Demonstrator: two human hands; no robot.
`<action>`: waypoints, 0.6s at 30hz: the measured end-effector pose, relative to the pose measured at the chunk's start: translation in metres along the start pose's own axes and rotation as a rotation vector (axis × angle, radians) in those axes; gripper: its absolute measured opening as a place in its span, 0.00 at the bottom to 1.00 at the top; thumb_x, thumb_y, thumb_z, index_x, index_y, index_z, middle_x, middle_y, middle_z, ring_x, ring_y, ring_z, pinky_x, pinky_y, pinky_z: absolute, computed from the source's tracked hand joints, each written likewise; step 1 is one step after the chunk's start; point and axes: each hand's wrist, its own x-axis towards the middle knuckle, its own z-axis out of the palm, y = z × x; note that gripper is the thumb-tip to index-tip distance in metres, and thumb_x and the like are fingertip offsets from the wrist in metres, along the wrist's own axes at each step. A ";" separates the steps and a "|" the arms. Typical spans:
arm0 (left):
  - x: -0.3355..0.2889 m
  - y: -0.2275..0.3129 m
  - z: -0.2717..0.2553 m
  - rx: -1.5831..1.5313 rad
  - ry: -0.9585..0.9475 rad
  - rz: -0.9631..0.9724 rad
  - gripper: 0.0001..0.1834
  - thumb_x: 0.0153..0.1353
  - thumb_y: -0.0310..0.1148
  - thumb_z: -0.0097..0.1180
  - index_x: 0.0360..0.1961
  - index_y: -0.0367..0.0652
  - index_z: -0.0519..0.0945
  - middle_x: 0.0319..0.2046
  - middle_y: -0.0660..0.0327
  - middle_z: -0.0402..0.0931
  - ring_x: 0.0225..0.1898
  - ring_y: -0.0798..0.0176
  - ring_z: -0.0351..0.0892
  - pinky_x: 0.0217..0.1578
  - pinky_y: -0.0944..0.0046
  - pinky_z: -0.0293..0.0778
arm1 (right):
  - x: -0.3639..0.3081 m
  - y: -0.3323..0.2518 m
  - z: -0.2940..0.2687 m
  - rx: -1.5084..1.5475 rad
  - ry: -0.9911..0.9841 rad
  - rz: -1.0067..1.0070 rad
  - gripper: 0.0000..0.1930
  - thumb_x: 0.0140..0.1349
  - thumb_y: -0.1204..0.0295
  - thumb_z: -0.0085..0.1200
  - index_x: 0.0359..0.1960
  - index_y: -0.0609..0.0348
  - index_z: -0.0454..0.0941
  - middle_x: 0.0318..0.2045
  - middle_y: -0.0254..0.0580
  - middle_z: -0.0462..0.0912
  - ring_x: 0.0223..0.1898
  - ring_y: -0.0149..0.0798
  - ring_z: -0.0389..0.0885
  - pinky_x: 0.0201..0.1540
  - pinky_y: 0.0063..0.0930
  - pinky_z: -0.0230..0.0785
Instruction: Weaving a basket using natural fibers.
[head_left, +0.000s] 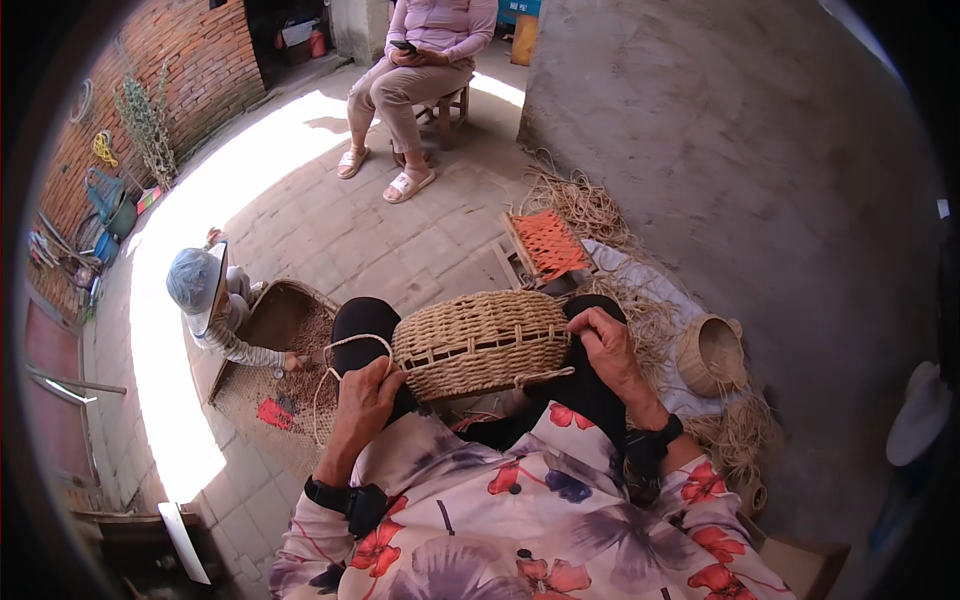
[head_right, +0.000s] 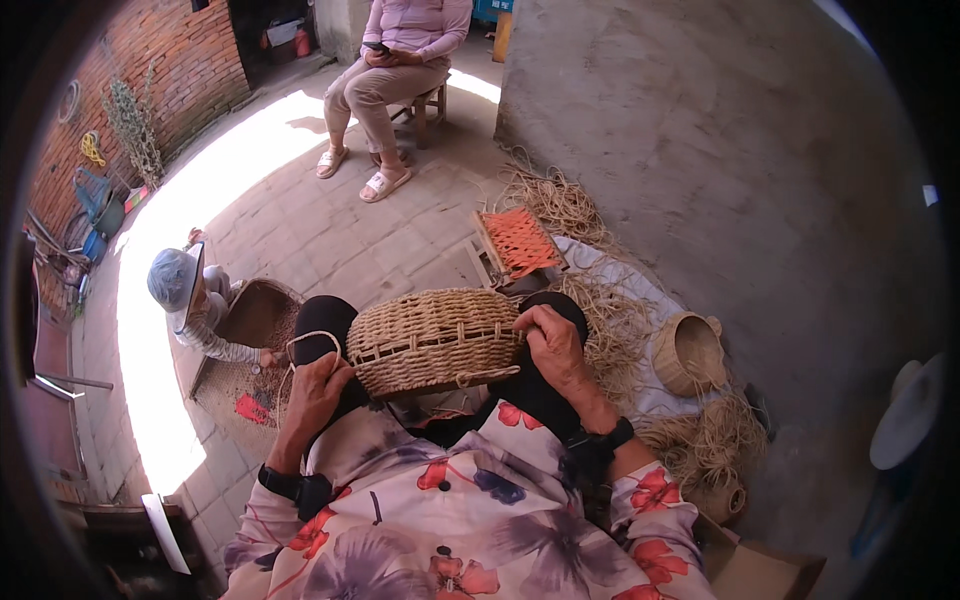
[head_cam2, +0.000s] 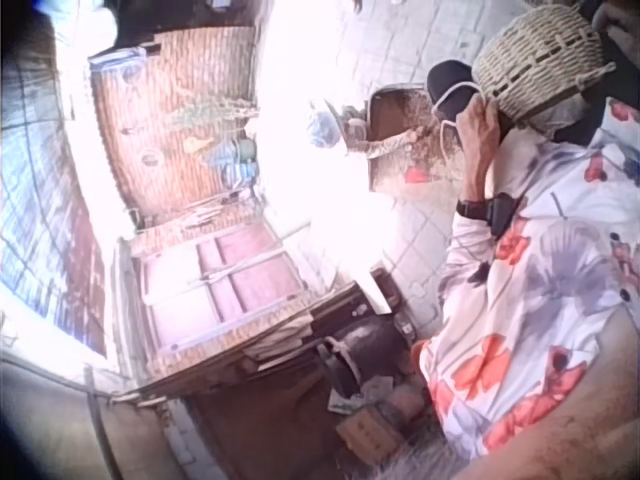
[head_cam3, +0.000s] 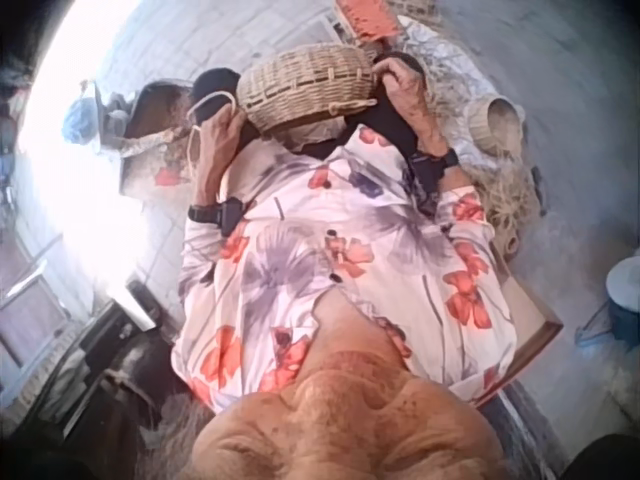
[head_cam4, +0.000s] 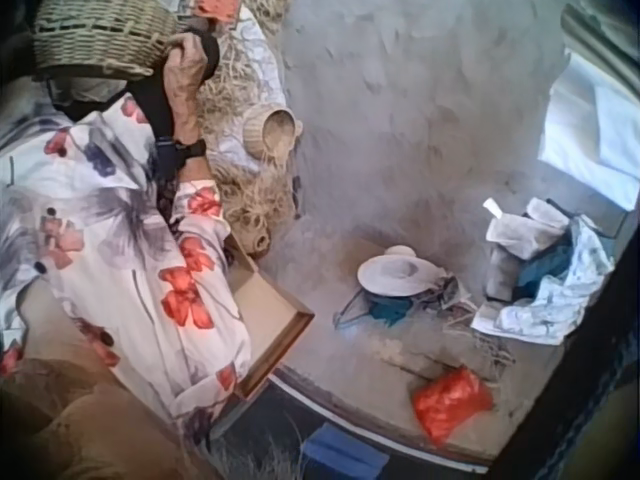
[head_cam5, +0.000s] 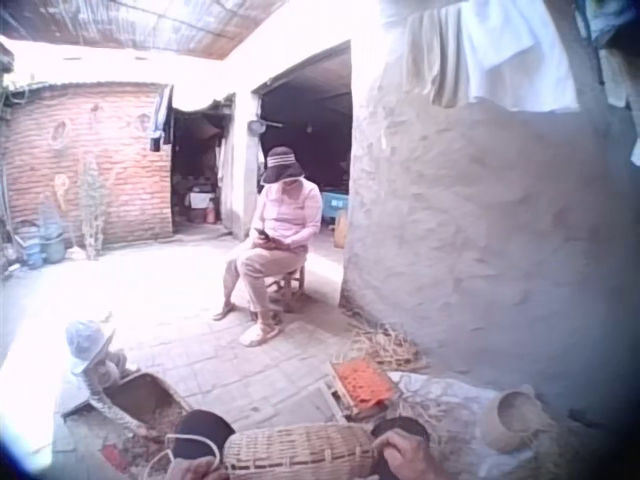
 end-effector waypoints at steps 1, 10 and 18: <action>0.001 0.000 0.000 0.000 -0.001 0.002 0.10 0.62 0.31 0.59 0.29 0.35 0.77 0.23 0.44 0.75 0.27 0.40 0.77 0.27 0.53 0.70 | -0.002 -0.001 0.002 0.000 0.003 0.001 0.08 0.55 0.84 0.46 0.34 0.65 0.77 0.31 0.45 0.78 0.34 0.43 0.81 0.40 0.32 0.72; -0.001 -0.001 -0.005 -0.006 -0.063 -0.039 0.08 0.63 0.30 0.57 0.31 0.34 0.79 0.21 0.53 0.74 0.24 0.64 0.72 0.29 0.62 0.70 | -0.003 -0.014 0.008 -0.204 0.030 -0.200 0.10 0.50 0.85 0.49 0.33 0.60 0.78 0.33 0.43 0.74 0.39 0.48 0.77 0.44 0.39 0.69; -0.007 0.031 -0.033 0.120 0.079 0.092 0.09 0.66 0.36 0.54 0.36 0.40 0.77 0.25 0.49 0.72 0.28 0.47 0.76 0.30 0.53 0.70 | 0.001 -0.076 0.017 -0.255 -0.008 -0.324 0.10 0.52 0.83 0.53 0.36 0.60 0.79 0.31 0.44 0.77 0.36 0.48 0.78 0.42 0.39 0.70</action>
